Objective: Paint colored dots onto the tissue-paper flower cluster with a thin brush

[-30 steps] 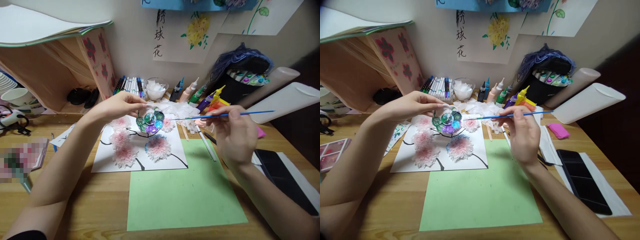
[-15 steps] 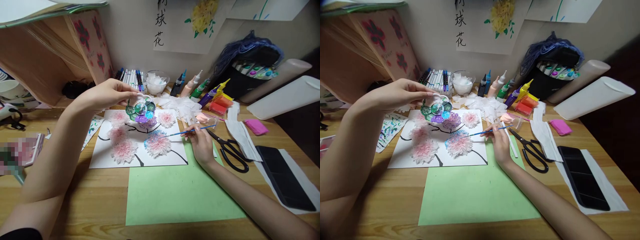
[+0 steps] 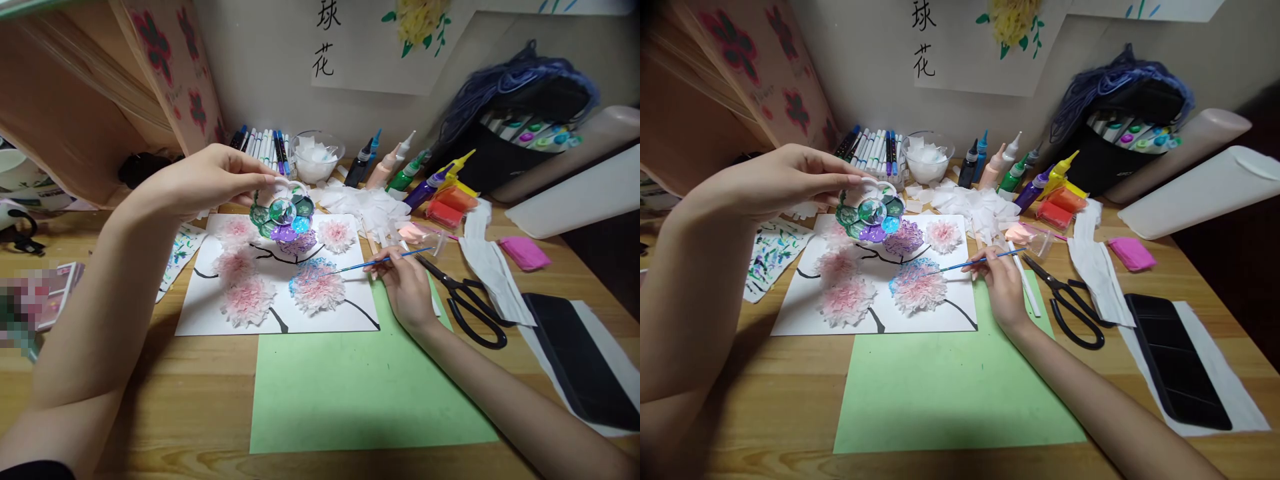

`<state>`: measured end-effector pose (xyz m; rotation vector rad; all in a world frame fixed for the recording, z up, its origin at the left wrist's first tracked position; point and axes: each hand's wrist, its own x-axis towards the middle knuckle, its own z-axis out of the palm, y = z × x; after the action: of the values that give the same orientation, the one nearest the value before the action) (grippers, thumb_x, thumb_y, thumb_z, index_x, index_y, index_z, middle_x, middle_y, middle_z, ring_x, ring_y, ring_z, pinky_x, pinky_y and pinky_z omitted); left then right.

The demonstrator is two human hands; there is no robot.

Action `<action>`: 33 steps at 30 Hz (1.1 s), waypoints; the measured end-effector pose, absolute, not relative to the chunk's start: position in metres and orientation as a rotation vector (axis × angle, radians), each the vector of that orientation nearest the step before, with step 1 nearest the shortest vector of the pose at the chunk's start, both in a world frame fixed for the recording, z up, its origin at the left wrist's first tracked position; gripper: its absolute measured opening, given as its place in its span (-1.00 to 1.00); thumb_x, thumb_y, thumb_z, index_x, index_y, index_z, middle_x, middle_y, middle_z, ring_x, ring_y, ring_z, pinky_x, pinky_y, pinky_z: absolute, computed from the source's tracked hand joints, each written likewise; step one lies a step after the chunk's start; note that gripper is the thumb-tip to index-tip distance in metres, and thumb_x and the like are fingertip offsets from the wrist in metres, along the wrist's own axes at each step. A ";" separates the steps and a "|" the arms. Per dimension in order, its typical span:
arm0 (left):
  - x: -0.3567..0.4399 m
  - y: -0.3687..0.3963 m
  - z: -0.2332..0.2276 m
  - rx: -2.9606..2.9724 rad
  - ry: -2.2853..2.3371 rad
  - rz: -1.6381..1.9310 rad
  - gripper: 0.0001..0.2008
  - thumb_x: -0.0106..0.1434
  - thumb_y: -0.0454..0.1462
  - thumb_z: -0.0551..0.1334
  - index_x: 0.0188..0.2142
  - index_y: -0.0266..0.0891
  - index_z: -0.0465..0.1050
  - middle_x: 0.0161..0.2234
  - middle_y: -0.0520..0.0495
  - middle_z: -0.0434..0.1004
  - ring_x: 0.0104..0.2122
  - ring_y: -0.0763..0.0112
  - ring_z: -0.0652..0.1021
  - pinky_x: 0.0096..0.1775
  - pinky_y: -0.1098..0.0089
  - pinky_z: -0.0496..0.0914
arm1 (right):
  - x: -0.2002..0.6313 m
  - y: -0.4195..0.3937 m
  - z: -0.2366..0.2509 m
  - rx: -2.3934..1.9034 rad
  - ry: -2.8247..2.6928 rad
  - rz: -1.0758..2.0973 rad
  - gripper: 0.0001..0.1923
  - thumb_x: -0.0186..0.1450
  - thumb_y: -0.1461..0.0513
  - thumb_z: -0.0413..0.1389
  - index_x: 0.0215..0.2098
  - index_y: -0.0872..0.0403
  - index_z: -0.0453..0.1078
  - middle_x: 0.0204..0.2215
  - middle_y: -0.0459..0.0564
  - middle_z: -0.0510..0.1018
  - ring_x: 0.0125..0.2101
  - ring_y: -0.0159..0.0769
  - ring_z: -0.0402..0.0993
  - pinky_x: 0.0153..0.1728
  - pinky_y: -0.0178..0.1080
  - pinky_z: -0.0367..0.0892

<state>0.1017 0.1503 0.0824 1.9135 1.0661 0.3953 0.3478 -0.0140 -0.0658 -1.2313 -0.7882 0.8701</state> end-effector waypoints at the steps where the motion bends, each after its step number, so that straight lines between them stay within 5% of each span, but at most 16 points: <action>1: 0.102 0.151 0.082 1.914 1.066 0.394 -0.69 0.27 -0.21 0.29 -0.08 -0.39 0.58 -0.41 -0.01 0.54 -0.41 0.59 0.40 -0.21 0.47 0.26 | 0.348 -0.014 -0.066 -1.239 -0.788 0.863 -0.74 0.25 0.05 0.12 -0.42 0.06 0.43 -0.48 -0.09 0.49 -0.47 -0.40 0.45 -0.47 -0.33 0.34; 6: 0.103 0.152 0.079 1.925 1.066 0.388 -0.69 0.26 -0.20 0.29 -0.09 -0.38 0.59 -0.41 -0.01 0.53 -0.41 0.60 0.39 -0.23 0.47 0.26 | 0.353 -0.013 -0.066 -1.231 -0.655 0.748 -0.77 0.24 0.08 0.14 -0.46 0.06 0.40 -0.51 -0.13 0.45 -0.51 -0.44 0.43 -0.50 -0.37 0.31; 15: 0.114 0.151 0.073 1.888 1.118 0.322 -0.77 0.22 -0.19 0.29 -0.23 -0.25 0.65 -0.37 -0.06 0.56 -0.25 0.30 0.53 -0.20 0.43 0.32 | 0.352 -0.015 -0.066 -1.270 -0.764 0.770 -0.75 0.28 0.06 0.10 -0.41 0.06 0.41 -0.45 -0.11 0.46 -0.47 -0.41 0.44 -0.48 -0.35 0.33; 27: 0.128 0.143 0.056 1.818 0.967 0.206 -0.80 0.19 -0.18 0.28 -0.41 -0.27 0.59 -0.42 -0.05 0.54 -0.41 0.43 0.45 -0.33 0.43 0.29 | 0.354 -0.013 -0.054 -1.196 -0.758 0.583 -0.77 0.30 0.10 0.07 -0.42 0.05 0.40 -0.47 -0.11 0.45 -0.48 -0.39 0.43 -0.49 -0.32 0.32; 33: 0.130 0.137 0.052 1.827 0.865 0.150 -0.74 0.19 -0.14 0.26 -0.30 -0.30 0.60 -0.44 -0.04 0.50 -0.43 0.42 0.44 -0.34 0.42 0.30 | 0.343 -0.016 -0.012 -1.064 -1.118 0.379 -0.77 0.35 0.16 0.01 -0.39 0.01 0.44 -0.43 -0.06 0.47 -0.39 -0.31 0.44 -0.42 -0.24 0.30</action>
<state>0.1301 0.1375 0.0524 1.8267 0.8649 0.1497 0.3434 -0.0155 -0.0124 -1.0639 -1.1183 0.3791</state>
